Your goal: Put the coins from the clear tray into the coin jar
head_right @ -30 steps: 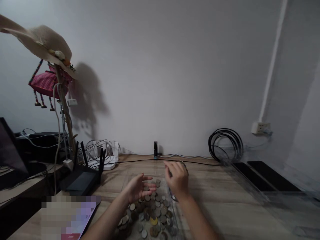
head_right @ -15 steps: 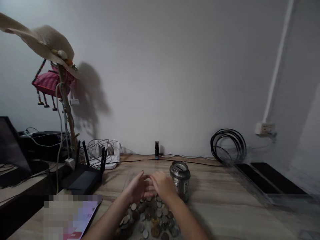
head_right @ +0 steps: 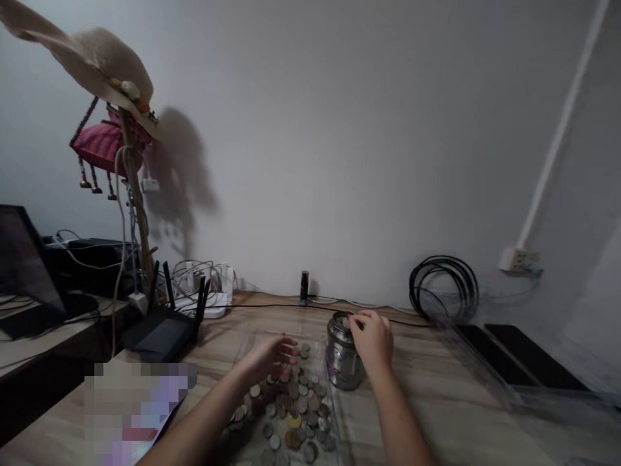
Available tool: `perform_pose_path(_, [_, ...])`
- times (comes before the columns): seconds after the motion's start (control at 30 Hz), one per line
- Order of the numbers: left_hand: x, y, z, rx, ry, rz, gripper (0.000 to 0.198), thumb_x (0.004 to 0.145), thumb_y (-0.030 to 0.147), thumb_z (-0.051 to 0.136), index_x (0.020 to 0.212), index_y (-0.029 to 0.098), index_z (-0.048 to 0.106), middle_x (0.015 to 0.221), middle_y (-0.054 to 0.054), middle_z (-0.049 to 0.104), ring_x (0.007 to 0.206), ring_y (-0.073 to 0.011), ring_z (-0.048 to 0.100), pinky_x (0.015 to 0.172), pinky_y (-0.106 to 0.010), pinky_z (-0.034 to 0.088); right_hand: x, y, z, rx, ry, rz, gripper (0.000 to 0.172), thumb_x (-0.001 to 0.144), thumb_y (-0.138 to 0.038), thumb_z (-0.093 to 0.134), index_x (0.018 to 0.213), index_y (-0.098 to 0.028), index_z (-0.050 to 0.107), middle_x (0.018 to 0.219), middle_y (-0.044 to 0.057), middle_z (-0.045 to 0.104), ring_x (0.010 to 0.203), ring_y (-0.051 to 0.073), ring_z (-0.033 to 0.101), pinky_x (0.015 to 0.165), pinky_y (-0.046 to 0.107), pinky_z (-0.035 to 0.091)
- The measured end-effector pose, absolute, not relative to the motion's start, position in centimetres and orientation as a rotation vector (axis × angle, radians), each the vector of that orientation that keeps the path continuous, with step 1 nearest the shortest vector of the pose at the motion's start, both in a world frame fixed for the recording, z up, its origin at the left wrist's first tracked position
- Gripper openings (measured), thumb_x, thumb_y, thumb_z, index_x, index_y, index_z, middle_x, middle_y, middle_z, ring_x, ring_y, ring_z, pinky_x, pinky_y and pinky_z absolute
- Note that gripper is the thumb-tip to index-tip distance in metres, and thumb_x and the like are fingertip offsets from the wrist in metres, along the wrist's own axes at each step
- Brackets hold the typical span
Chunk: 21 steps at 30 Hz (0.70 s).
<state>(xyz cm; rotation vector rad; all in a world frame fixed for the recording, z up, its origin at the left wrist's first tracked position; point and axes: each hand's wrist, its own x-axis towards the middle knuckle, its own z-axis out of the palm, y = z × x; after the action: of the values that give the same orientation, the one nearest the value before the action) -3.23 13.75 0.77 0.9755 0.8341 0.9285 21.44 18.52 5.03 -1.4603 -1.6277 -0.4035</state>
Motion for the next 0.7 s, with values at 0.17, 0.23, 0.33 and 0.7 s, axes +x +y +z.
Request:
perform_pose_path(0.17, [-3.2,13.6,0.8,1.067,0.898,0.928,0.042,0.073,0.045,0.039,0.096,0.013,0.052,0.094,-0.008,0.054,0.075,-0.0139,0.052,0.061,-0.025,0.039,21.9,18.7,5.1,-1.471,-1.639,-0.388,0.029,0.072,-0.037,0.046,0.064,-0.019,0.067,0.084,0.007,0.061,0.074,0.018,0.048,0.071,0.031,0.036])
perform_pose_path(0.23, [-3.1,13.6,0.9,1.166,1.011,0.910,0.041,0.074,0.043,0.036,0.098,0.014,0.052,0.097,-0.009,0.055,0.078,-0.0149,0.052,0.061,-0.026,0.040,21.5,18.2,5.5,-1.414,-1.642,-0.416,0.028,0.073,-0.038,0.046,0.069,-0.019,0.067,0.084,0.007,0.061,0.076,0.019,0.049,0.073,0.032,0.036])
perform_pose_path(0.33, [-2.9,13.8,0.7,1.505,1.258,0.837,0.036,0.074,0.036,0.037,0.094,0.013,0.056,0.094,-0.007,0.059,0.083,-0.0161,0.052,0.068,-0.026,0.040,19.6,16.7,6.1,-1.238,-1.577,-0.500,0.029,0.076,-0.032,0.045,0.091,-0.018,0.064,0.087,0.008,0.059,0.083,0.020,0.049,0.078,0.033,0.036])
perform_pose_path(0.7, [-4.0,12.4,0.7,2.288,1.483,0.201,0.046,0.052,0.032,0.062,0.095,0.015,0.058,0.100,-0.013,0.058,0.094,-0.0281,0.052,0.079,-0.036,0.040,11.6,15.2,-0.2,-1.365,-2.482,0.231,0.040,0.061,-0.028,0.058,0.099,-0.017,0.058,0.096,0.008,0.056,0.088,0.019,0.052,0.074,0.026,0.038])
